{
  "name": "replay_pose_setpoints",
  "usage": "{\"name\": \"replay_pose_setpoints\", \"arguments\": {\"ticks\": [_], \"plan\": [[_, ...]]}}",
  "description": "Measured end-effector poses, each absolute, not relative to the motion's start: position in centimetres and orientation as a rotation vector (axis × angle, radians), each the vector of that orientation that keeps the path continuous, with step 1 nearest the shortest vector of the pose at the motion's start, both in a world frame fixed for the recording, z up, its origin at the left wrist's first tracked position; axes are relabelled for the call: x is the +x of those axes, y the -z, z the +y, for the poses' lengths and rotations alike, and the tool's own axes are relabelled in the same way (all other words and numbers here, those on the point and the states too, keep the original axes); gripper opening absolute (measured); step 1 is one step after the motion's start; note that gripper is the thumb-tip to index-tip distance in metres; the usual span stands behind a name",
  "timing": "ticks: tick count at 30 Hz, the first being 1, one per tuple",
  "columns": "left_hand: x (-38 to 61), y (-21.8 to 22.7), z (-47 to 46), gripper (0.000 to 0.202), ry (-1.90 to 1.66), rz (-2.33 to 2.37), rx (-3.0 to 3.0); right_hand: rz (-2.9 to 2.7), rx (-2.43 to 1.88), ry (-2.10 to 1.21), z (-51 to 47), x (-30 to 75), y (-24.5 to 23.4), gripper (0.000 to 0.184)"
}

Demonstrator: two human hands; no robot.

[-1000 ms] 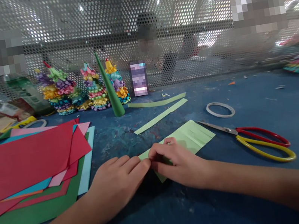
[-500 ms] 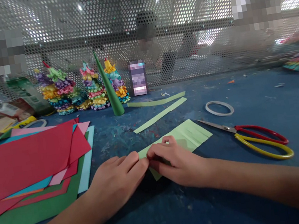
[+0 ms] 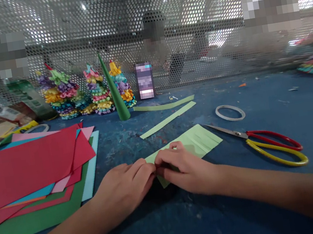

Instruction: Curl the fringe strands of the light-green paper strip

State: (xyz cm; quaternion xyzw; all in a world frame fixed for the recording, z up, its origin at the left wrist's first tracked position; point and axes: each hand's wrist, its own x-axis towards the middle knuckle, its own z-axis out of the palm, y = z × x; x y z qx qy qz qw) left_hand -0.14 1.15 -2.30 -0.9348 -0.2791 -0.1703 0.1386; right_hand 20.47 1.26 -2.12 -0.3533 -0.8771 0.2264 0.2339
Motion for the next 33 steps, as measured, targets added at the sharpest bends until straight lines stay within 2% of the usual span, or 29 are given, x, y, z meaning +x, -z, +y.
{"name": "replay_pose_setpoints", "arguments": {"ticks": [11,15,24,33], "plan": [[-0.39,1.38,0.99,0.017,0.405,-0.713,-2.629,-2.429,-0.951,-0.470,1.18,20.39,2.02,0.009],[-0.31,1.43,1.06,0.014,0.452,-0.761,-2.586,-2.404,-0.955,-0.458,1.14,20.46,1.75,0.008],[-0.17,1.78,1.61,0.024,0.544,-1.004,-2.828,-2.388,-0.907,-0.313,0.68,20.52,2.16,0.012],[-0.12,1.44,1.73,0.019,0.680,-1.091,-2.962,-2.375,-0.943,-0.254,0.52,20.56,2.30,0.013]]}}
